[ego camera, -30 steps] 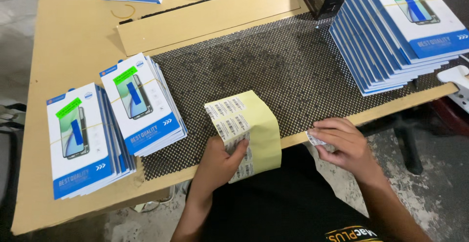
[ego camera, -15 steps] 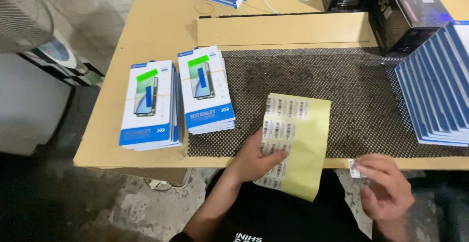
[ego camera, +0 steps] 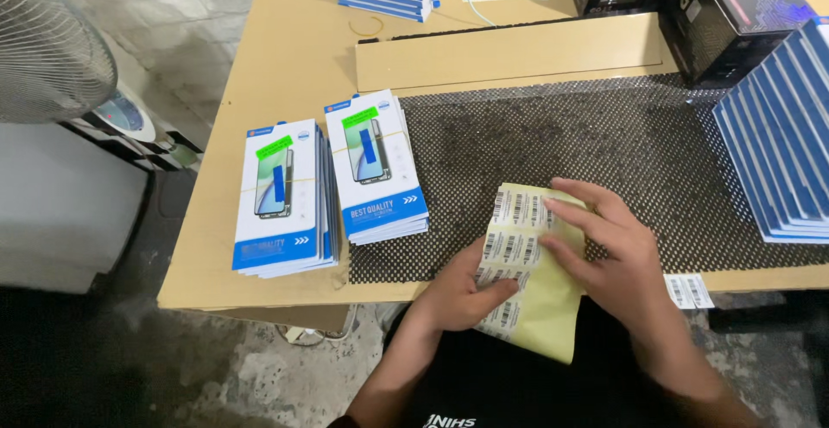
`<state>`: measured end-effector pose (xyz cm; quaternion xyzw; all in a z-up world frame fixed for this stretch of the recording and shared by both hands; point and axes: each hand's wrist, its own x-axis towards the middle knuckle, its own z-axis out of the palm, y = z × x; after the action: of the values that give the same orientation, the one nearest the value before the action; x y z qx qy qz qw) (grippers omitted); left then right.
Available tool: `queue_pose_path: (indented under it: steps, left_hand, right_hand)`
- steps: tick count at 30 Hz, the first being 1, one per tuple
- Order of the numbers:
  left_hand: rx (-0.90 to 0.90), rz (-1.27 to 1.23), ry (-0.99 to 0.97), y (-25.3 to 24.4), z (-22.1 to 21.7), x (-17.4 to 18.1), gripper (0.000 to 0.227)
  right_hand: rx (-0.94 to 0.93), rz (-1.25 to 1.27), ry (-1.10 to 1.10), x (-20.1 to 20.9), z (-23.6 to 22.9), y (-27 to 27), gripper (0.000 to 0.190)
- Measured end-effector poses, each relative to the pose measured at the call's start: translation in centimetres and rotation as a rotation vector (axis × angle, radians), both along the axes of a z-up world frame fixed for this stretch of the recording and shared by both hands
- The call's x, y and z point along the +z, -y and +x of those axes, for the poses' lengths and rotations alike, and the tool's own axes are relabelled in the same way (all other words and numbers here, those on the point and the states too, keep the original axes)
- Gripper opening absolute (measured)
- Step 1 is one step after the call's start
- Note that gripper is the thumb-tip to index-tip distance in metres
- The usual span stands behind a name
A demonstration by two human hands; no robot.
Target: The person peels multiple labels from a yellow sheet and places them on the table. They then open a box containing a phone screen protector, remove the protector, and apply a label to its back before placing it back in the box.
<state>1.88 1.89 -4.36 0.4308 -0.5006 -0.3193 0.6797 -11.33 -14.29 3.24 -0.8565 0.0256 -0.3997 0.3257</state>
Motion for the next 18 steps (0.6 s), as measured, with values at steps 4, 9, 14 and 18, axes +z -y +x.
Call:
queue_pose_path:
  steps: [4, 9, 14, 18]
  left_hand:
    - [-0.06, -0.01, -0.107, -0.3, 0.3, -0.1, 0.061]
    - [-0.039, -0.016, -0.2, -0.1, 0.4, -0.8, 0.063]
    - [0.03, -0.039, -0.173, 0.4, 0.8, -2.5, 0.054]
    - [0.052, -0.027, -0.209, 0.5, 0.8, -2.7, 0.053]
  right_hand:
    - [0.046, -0.025, 0.017, -0.1, 0.3, 0.1, 0.034]
    - [-0.063, -0.107, 0.132, -1.8, 0.8, 0.2, 0.033]
    - [-0.071, -0.111, 0.127, -2.5, 1.2, 0.3, 0.025]
    - [-0.039, -0.075, 0.129, -2.5, 1.2, 0.5, 0.019]
